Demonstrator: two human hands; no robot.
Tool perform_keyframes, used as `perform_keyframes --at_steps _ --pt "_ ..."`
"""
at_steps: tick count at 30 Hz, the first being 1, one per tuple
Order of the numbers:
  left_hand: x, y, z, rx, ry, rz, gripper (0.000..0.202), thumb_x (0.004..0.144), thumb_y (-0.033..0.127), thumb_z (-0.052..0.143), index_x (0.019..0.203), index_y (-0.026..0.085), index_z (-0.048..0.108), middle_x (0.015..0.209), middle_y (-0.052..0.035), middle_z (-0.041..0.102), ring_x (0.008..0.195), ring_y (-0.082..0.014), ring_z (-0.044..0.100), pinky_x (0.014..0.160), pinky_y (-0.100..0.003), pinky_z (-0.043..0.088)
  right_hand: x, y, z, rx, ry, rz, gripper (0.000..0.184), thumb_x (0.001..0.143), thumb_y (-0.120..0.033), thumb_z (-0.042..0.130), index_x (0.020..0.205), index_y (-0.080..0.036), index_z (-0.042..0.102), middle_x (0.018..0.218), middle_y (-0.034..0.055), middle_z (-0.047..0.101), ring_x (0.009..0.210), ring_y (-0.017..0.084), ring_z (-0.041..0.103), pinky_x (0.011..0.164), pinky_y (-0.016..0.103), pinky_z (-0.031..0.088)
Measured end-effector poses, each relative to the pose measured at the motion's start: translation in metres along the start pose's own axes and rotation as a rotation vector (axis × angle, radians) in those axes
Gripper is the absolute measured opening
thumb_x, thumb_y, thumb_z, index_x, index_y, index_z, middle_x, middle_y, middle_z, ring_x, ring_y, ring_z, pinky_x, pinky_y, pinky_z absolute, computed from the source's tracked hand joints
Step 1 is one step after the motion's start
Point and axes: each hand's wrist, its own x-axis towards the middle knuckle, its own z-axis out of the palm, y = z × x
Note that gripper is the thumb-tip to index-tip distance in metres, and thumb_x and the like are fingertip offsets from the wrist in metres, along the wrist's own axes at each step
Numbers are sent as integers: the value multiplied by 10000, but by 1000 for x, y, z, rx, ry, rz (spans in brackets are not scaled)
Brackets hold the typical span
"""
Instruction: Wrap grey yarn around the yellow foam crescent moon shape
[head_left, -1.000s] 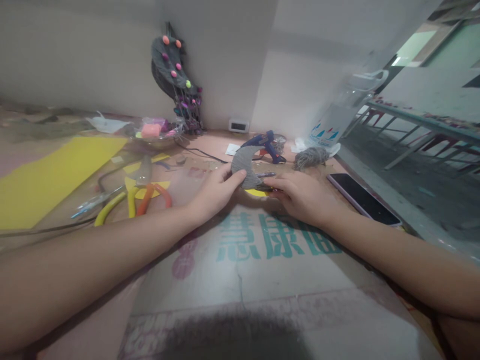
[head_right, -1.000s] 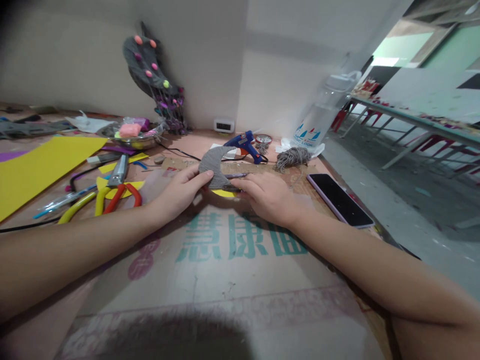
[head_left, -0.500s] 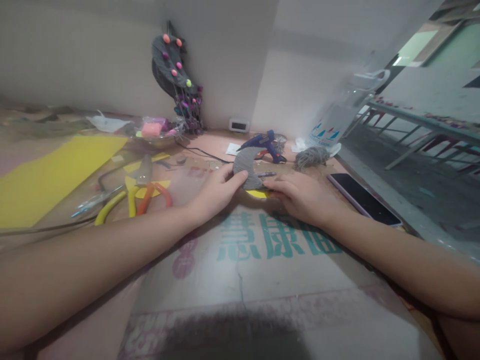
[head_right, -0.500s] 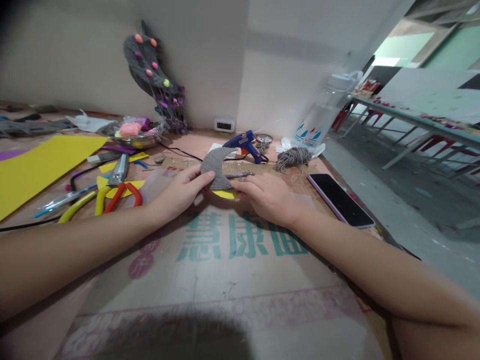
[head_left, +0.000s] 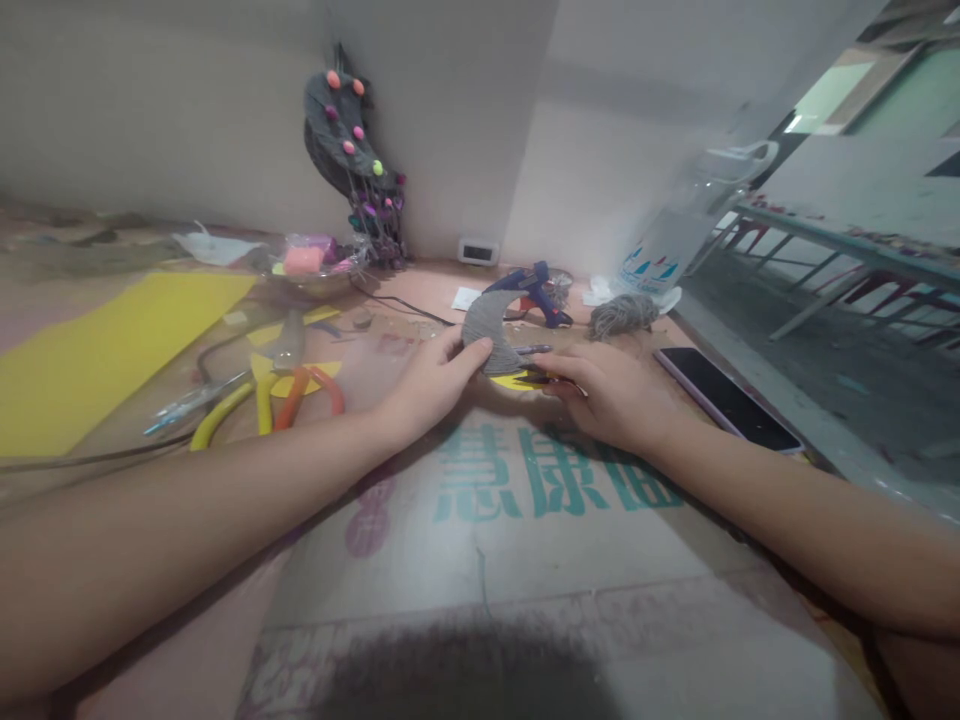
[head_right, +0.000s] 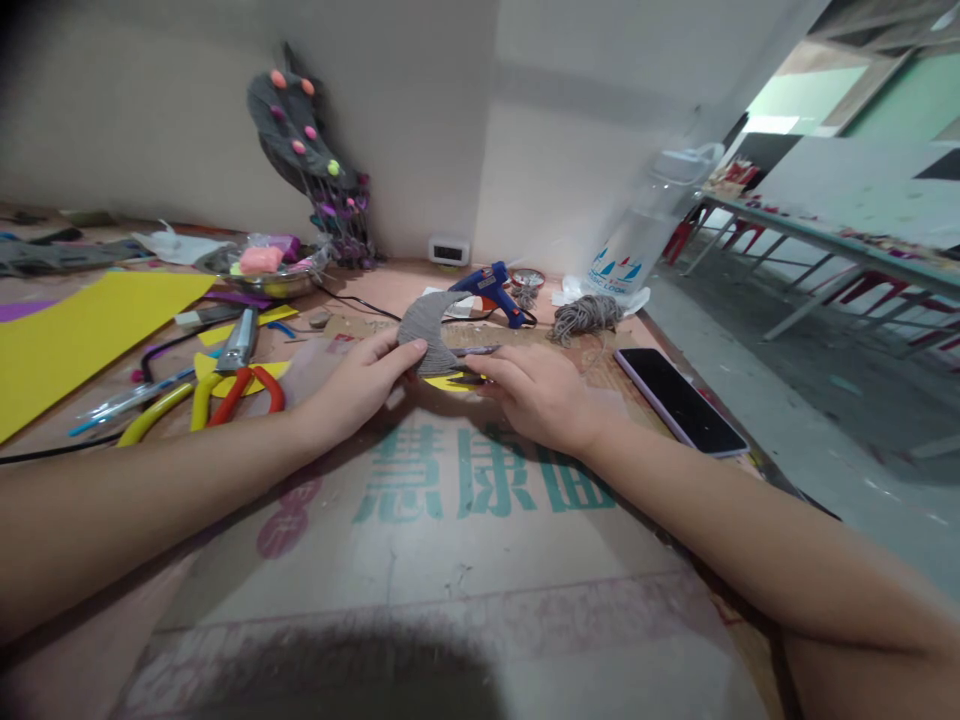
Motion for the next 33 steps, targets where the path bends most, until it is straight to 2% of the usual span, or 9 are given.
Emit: perform_keyframes --at_steps 4,8,14,16,18,21,25,29,33 --pt "0 2 0 -6 16 -2 233 864 348 541 938 158 654 945 -36 700 914 -188 602 844 -288 463 -1 1 0 6 18 9 274 923 -195 481 1125 -160 663 971 120 736 865 248 681 749 381 528" --pt "-1 5 -1 13 53 -21 192 852 341 552 795 172 624 744 -3 623 724 -154 549 701 -263 449 -4 1 -4 143 102 14 253 920 -214 483 1122 -167 629 901 98 719 774 214 659 710 353 519" --pt "-1 2 0 24 74 0 207 865 339 547 733 181 573 651 24 524 641 -134 471 633 -250 406 -4 -13 -4 205 -19 -358 221 960 -303 497 1095 -158 596 852 81 701 738 191 623 655 319 469" --pt "-1 2 0 25 65 3 193 866 337 548 762 179 590 662 21 535 642 -135 473 630 -250 408 -4 -16 -3 222 4 -392 278 967 -365 498 1117 -148 585 922 110 696 798 208 629 690 342 479" --pt "-1 2 0 21 52 -2 190 869 339 547 792 176 606 685 16 557 647 -135 481 628 -248 413 -4 -17 -2 265 100 -321 279 965 -376 503 1116 -154 580 975 125 683 871 219 633 739 356 493" --pt "-1 1 -1 27 31 12 194 877 339 545 852 172 642 783 -4 629 721 -146 537 688 -254 437 -3 -13 1 328 247 -57 161 958 -307 514 1045 -197 594 955 89 669 876 202 628 762 345 502" --pt "-2 -2 -1 45 -4 48 252 904 330 532 1030 166 676 951 -37 694 918 -187 603 835 -289 458 1 -6 7 426 264 255 156 957 -289 518 1048 -210 616 940 58 677 801 177 621 715 324 506" --pt "-4 -1 0 47 -21 75 275 924 326 516 1084 153 659 1053 -61 699 1009 -205 609 900 -315 457 3 -3 13 520 194 255 267 1000 -310 421 1130 -220 636 1110 74 697 1008 207 644 861 370 505" --pt "-4 1 1 77 -5 100 235 926 327 517 1015 151 646 1102 -69 698 1014 -205 615 906 -323 461 2 -4 14 538 160 267 255 957 -358 517 1121 -209 643 1076 73 709 974 209 661 862 362 515"
